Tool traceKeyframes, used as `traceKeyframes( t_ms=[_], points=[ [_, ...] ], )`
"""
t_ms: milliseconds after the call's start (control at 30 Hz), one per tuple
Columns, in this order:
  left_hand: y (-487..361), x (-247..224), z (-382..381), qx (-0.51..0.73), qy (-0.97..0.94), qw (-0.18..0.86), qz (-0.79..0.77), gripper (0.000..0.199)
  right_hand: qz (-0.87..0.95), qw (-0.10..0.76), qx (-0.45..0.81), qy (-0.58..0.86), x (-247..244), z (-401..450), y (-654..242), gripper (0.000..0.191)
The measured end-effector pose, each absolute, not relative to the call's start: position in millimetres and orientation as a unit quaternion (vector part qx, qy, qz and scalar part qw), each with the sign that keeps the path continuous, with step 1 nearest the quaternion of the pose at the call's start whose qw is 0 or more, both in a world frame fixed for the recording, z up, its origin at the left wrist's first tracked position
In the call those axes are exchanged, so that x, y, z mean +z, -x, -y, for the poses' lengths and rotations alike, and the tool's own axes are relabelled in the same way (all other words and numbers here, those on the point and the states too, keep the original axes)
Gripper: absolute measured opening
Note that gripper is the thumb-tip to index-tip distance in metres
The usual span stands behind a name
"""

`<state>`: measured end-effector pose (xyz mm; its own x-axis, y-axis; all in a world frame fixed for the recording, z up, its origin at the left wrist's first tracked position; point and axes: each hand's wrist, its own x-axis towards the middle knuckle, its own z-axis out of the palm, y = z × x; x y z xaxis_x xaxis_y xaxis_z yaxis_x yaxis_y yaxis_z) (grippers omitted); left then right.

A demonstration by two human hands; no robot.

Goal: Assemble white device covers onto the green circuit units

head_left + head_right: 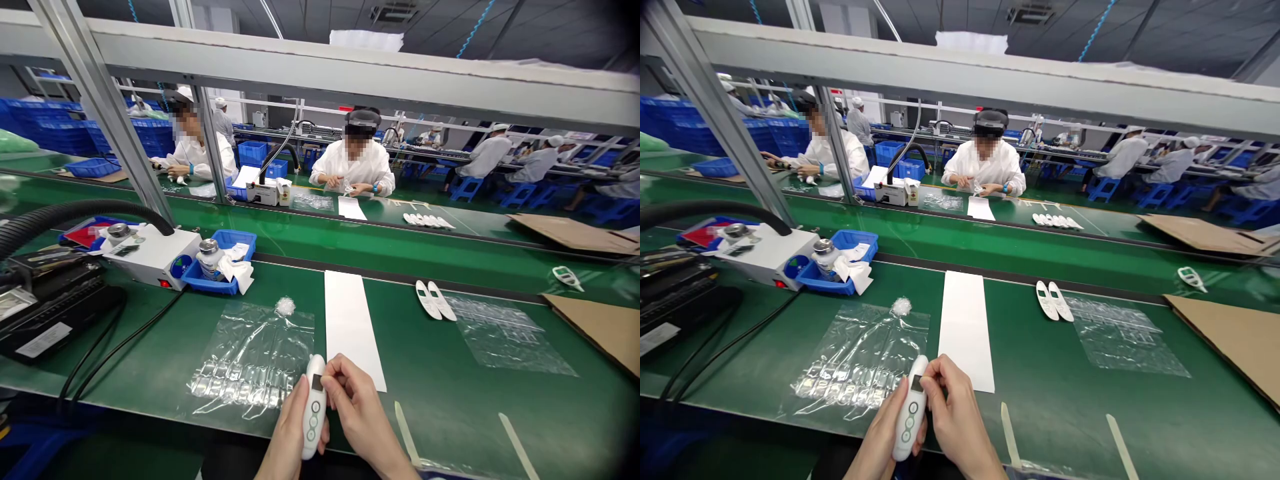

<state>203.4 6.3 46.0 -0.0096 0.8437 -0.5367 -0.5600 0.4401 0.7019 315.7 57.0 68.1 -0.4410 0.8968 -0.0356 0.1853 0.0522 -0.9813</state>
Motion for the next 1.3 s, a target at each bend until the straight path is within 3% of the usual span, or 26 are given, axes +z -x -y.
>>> traceKeyframes(
  t_ms=[833, 1000, 1167, 1300],
  points=[
    [-202, 47, -3, 0.508, -0.148, 0.678, -0.510, 0.064, 0.666, 0.330, 0.515, 0.427, 63, -56, -314, 0.025],
    [-201, 47, -1, 0.505, -0.179, 0.635, -0.557, 0.071, 0.667, 0.340, 0.509, 0.425, 62, -49, -310, 0.027],
    [-197, 47, -2, 0.494, -0.284, 0.612, -0.548, 0.052, 0.593, 0.365, 0.588, 0.412, 56, -45, -304, 0.026],
    [-193, 49, -1, 0.490, -0.272, 0.611, -0.559, 0.057, 0.585, 0.380, 0.592, 0.404, 53, -47, -304, 0.026]
  ],
)
